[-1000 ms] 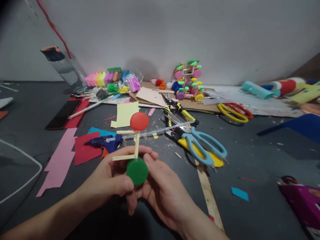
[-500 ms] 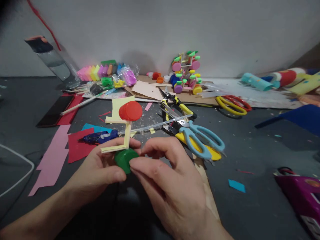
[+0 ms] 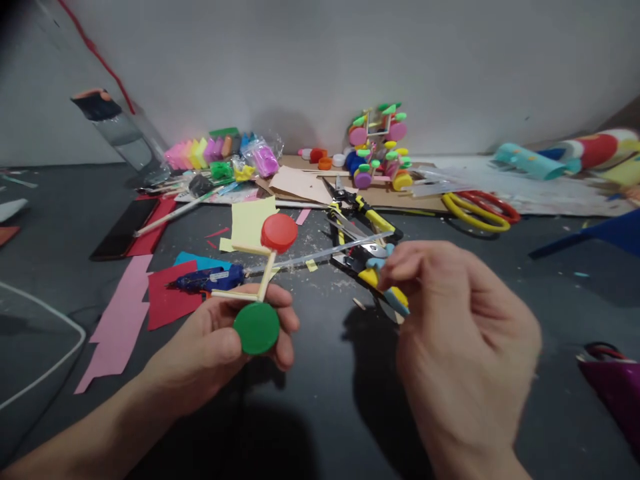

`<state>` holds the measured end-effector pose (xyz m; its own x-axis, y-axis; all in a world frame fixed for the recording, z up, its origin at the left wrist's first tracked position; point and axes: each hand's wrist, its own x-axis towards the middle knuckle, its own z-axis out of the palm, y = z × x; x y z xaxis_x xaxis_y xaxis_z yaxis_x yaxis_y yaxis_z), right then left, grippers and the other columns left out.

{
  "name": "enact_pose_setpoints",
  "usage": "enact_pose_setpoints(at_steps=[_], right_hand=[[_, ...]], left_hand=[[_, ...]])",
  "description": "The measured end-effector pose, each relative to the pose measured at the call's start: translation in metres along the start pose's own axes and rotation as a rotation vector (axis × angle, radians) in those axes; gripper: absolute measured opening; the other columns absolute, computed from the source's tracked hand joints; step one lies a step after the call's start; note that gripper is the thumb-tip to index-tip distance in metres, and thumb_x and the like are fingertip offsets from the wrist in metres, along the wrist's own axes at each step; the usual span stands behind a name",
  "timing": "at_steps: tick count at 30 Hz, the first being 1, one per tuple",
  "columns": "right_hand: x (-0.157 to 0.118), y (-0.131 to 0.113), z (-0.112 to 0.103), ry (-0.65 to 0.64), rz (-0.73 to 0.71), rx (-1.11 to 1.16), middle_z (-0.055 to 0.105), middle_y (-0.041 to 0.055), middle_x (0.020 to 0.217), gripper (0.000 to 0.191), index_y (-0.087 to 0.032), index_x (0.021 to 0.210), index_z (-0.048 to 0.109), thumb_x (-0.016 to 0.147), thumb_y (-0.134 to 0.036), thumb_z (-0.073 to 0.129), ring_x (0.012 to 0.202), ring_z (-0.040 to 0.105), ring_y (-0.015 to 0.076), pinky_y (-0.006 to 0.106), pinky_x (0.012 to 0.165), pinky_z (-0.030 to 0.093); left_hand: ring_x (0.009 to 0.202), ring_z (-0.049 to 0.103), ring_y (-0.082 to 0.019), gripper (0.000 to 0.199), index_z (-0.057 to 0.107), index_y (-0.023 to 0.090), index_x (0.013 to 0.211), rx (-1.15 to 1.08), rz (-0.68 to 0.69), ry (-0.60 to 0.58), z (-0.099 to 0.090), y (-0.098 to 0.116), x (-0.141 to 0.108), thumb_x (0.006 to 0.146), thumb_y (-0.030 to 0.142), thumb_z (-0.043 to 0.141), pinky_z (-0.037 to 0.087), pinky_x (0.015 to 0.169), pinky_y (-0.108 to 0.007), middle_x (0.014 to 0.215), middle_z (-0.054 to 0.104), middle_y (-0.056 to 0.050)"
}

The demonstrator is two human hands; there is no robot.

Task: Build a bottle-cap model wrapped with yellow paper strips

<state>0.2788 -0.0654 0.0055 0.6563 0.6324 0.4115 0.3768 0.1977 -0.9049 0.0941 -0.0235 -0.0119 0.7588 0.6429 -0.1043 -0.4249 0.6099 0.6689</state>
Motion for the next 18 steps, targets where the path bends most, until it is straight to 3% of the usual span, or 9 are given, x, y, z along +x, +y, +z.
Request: enact_pose_setpoints(at_steps=[3,6,11,18], right_hand=[[-0.006,-0.002,-0.002,-0.182,-0.356,-0.157,0.065,0.0038,0.102,0.011,-0.023,0.087,0.07,0.09,-0.016,0.062,0.1,0.062,0.0173,0.034,0.089,0.047],[-0.015,-0.004,-0.008,-0.409,-0.584,-0.223,0.054,0.005,0.134,0.023,-0.029,0.106,0.071,0.088,-0.017,0.062,0.123,0.052,0.0269,0.046,0.103,0.043],[-0.019,-0.005,-0.014,-0.603,-0.677,-0.328,0.043,0.0041,0.149,0.025,-0.028,0.109,0.07,0.087,-0.023,0.06,0.137,0.036,0.0375,0.056,0.117,0.025],[-0.018,-0.007,-0.012,-0.625,-0.701,-0.364,0.046,0.0069,0.147,0.028,-0.024,0.112,0.068,0.086,-0.02,0.059,0.137,0.038,0.0377,0.054,0.116,0.026]], left_hand=[[0.081,0.073,-0.012,0.033,0.071,0.019,0.112,0.021,-0.069,-0.03,-0.001,-0.003,-0.002,0.08,0.014,0.077,0.057,0.078,-0.02,0.1,0.074,-0.004],[0.083,0.072,-0.011,0.042,0.069,0.021,0.115,-0.002,-0.103,-0.03,-0.001,-0.004,-0.002,0.076,0.016,0.083,0.057,0.079,-0.019,0.099,0.074,-0.002],[0.086,0.067,-0.004,0.042,0.068,0.022,0.111,-0.048,-0.107,-0.006,0.001,-0.002,-0.004,0.074,0.01,0.084,0.052,0.078,-0.01,0.096,0.071,0.003],[0.085,0.066,-0.003,0.04,0.067,0.022,0.112,-0.049,-0.145,-0.002,0.006,0.0,-0.005,0.076,0.012,0.082,0.051,0.079,-0.01,0.095,0.069,0.004]])
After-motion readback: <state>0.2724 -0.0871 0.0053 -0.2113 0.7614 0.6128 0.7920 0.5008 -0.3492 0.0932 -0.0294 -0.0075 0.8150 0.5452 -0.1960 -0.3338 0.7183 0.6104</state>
